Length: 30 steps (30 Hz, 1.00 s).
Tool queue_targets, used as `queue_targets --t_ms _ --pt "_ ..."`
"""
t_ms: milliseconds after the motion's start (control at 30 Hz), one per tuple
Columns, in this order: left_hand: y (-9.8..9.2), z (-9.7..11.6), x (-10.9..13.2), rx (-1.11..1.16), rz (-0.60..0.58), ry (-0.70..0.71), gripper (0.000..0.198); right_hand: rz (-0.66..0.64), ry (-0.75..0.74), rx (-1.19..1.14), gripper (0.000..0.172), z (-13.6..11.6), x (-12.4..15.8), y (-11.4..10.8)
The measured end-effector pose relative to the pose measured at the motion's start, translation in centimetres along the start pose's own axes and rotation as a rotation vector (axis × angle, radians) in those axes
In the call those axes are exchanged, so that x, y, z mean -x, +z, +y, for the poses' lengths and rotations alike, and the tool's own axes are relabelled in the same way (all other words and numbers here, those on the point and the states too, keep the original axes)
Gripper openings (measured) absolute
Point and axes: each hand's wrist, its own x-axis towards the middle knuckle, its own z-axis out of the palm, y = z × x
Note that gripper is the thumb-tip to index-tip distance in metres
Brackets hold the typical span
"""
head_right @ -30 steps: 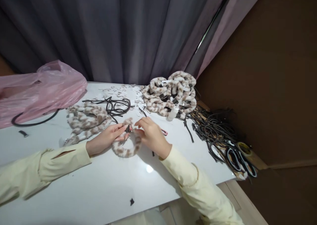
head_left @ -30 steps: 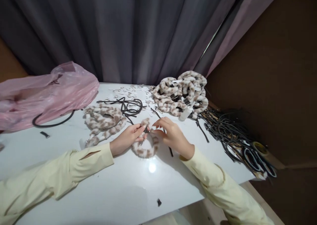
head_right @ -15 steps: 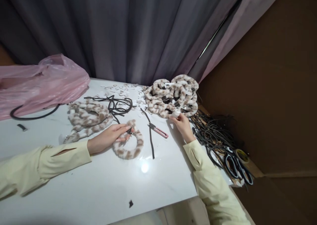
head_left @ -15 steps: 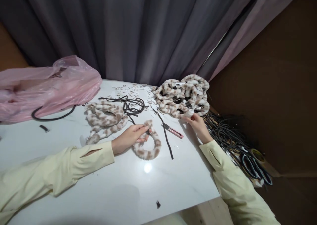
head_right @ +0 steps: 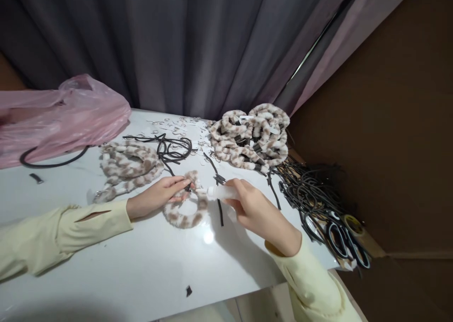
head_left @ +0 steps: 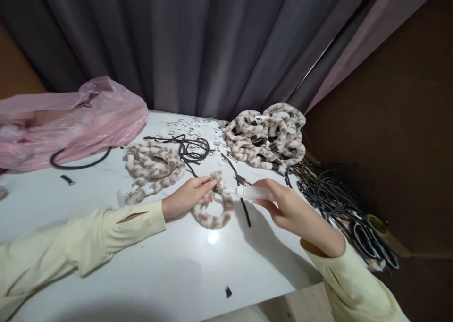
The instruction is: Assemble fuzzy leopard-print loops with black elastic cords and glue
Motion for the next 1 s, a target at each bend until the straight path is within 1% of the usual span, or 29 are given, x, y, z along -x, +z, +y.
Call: queue_targets --t_ms 100,300,433,533,833,1000 --pt "0.1 0.1 0.0 0.007 -0.003 -0.003 0.038 0.006 -0.02 0.037 0.018 -0.6 -0.6 0.1" --pt "0.1 0.1 0.1 0.012 -0.021 0.017 0.037 -0.009 -0.054 0.105 0.02 -0.8 -1.5 0.4" --pt "0.1 0.0 0.1 0.029 -0.046 0.033 0.036 0.002 -0.069 0.129 0.022 -0.9 -1.6 0.4" --pt "0.1 0.0 0.0 0.044 -0.032 0.018 0.037 0.007 -0.076 0.147 0.024 -1.0 -1.7 0.3" --pt "0.0 0.0 0.0 0.01 -0.049 0.031 0.037 0.002 -0.112 0.193 0.023 -1.0 -2.0 0.3" --pt "0.0 -0.3 -0.1 0.026 -0.051 0.039 0.039 -0.002 -0.124 0.212 0.022 -1.1 -2.0 0.2"
